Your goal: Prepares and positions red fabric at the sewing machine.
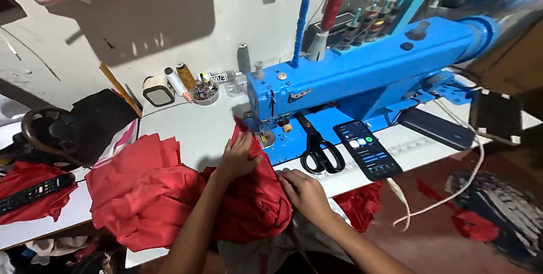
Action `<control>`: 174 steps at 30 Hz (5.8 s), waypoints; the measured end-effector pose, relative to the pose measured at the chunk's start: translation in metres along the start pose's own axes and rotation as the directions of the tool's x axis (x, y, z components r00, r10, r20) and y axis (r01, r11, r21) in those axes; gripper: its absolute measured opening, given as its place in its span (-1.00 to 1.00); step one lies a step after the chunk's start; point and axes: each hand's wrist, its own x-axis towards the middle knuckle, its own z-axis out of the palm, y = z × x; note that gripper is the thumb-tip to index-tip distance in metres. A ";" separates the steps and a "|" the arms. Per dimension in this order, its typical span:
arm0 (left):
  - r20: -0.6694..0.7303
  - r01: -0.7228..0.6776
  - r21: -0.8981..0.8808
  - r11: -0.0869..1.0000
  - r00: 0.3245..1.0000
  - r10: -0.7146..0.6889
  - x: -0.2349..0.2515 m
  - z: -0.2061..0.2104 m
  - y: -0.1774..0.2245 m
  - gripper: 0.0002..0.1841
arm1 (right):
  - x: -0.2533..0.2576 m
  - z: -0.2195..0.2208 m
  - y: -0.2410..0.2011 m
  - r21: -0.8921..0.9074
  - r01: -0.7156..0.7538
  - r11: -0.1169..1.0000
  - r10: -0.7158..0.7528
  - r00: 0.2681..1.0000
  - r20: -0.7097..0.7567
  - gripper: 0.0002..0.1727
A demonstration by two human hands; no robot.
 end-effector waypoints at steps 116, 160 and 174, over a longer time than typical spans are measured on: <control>-0.147 -0.021 0.223 0.975 0.988 0.055 -0.015 0.042 0.012 0.04 | 0.061 -0.035 0.004 0.216 -0.523 0.825 0.344 0.766 0.542 -0.67; -0.077 0.138 0.058 0.989 0.988 -0.134 -0.005 0.023 0.038 -0.37 | 0.051 -0.003 -0.004 0.030 -0.306 0.951 0.281 0.904 0.321 -0.76; -0.019 0.075 0.103 0.992 0.997 -0.074 -0.010 0.028 0.027 -0.08 | 0.002 0.015 0.007 -0.260 0.169 0.951 -0.168 0.985 0.026 -0.74</control>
